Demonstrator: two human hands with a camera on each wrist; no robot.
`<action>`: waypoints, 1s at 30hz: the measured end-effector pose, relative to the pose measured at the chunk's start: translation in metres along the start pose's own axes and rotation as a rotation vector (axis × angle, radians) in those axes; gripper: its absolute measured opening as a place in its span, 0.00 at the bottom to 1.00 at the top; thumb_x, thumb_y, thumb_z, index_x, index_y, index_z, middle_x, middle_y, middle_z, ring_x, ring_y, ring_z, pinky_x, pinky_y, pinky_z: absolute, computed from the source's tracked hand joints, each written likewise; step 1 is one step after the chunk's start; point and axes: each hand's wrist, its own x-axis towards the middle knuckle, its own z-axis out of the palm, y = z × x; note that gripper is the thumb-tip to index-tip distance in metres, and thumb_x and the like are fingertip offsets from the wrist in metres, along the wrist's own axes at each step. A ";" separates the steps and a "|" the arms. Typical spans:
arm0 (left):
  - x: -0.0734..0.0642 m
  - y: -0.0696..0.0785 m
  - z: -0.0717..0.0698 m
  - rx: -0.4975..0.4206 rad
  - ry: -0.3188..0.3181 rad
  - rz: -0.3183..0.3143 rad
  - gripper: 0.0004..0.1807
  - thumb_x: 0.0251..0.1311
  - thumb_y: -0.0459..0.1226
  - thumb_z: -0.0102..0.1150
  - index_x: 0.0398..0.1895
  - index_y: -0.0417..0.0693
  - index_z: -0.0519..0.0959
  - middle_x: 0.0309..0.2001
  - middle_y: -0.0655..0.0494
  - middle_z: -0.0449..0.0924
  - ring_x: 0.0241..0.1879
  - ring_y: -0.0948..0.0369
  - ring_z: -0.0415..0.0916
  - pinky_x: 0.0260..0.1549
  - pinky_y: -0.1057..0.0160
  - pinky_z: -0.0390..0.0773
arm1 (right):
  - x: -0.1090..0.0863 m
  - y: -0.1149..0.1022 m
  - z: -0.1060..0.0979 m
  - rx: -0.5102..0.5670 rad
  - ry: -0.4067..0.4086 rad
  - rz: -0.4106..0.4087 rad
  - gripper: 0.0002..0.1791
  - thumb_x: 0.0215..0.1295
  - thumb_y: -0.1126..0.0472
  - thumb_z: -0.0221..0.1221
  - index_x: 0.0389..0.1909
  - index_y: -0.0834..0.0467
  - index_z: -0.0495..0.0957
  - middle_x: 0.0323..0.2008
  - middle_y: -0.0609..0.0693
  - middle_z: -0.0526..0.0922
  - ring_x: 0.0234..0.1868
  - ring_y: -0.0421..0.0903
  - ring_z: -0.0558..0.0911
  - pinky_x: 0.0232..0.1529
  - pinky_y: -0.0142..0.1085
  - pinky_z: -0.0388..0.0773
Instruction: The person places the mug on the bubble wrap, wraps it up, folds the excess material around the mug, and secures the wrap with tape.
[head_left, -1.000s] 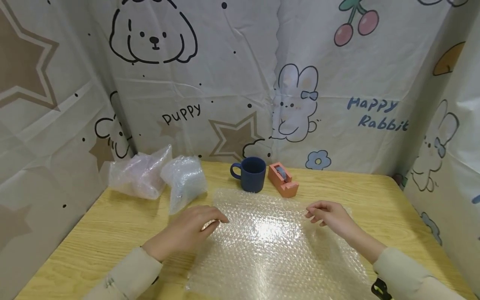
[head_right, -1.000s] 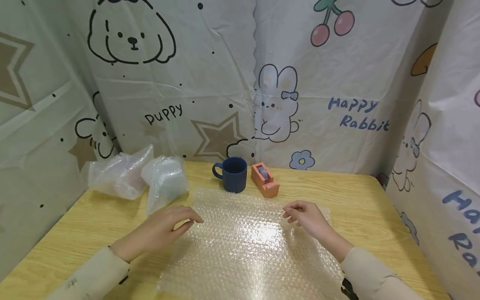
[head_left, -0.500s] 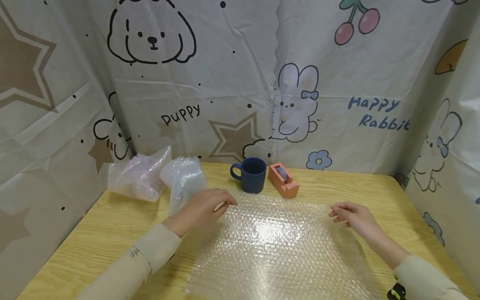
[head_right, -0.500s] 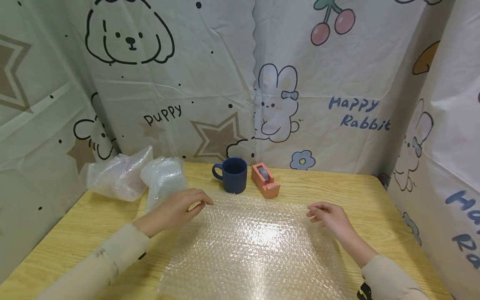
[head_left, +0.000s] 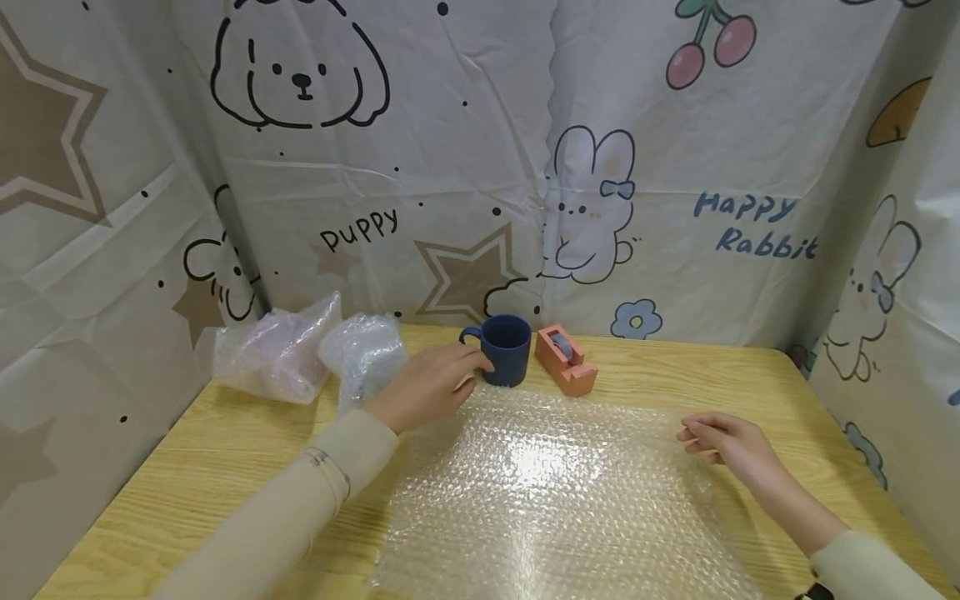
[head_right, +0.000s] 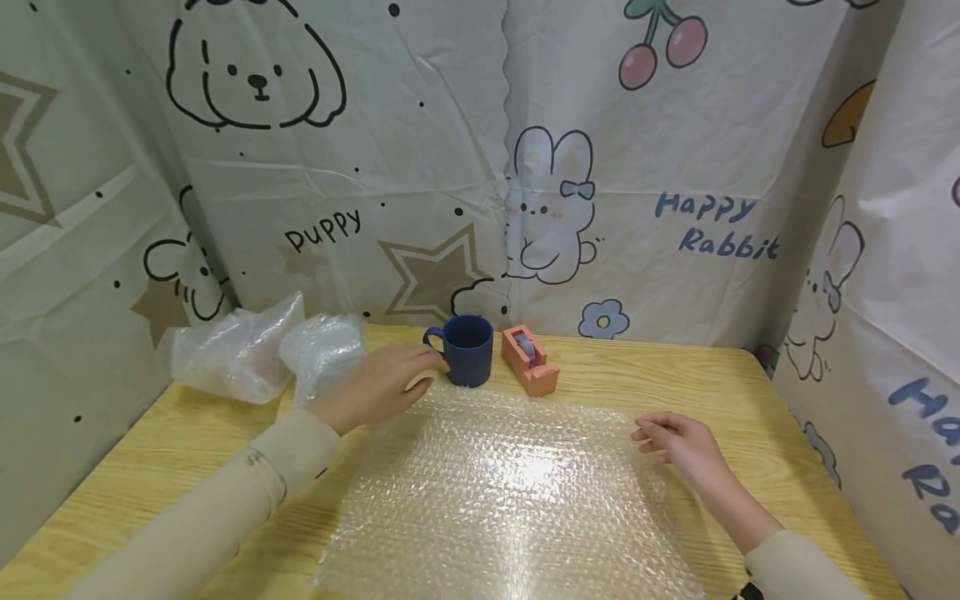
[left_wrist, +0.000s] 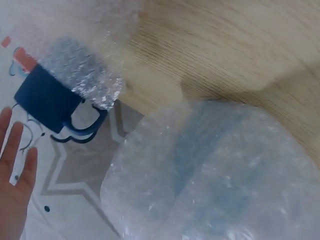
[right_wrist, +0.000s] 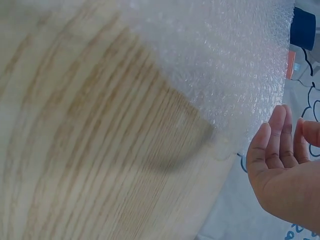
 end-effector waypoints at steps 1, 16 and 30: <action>0.002 -0.001 0.002 0.008 -0.010 -0.018 0.14 0.62 0.31 0.61 0.51 0.48 0.81 0.49 0.55 0.81 0.47 0.57 0.79 0.47 0.57 0.79 | -0.001 0.001 0.000 0.001 0.002 0.002 0.26 0.78 0.53 0.50 0.60 0.73 0.71 0.41 0.48 0.85 0.37 0.36 0.82 0.37 0.35 0.80; 0.030 -0.008 0.035 0.092 -0.150 -0.341 0.33 0.67 0.48 0.59 0.74 0.56 0.64 0.74 0.51 0.59 0.71 0.51 0.60 0.67 0.47 0.63 | -0.003 0.009 0.004 0.024 -0.004 -0.011 0.22 0.78 0.57 0.50 0.56 0.74 0.73 0.40 0.50 0.85 0.36 0.38 0.83 0.35 0.34 0.80; 0.059 0.005 0.047 0.142 -0.258 -0.521 0.40 0.67 0.56 0.55 0.78 0.57 0.54 0.77 0.46 0.52 0.73 0.50 0.56 0.68 0.44 0.60 | 0.002 0.003 0.023 0.019 -0.001 -0.038 0.21 0.76 0.57 0.53 0.53 0.73 0.75 0.39 0.52 0.86 0.35 0.39 0.82 0.33 0.34 0.80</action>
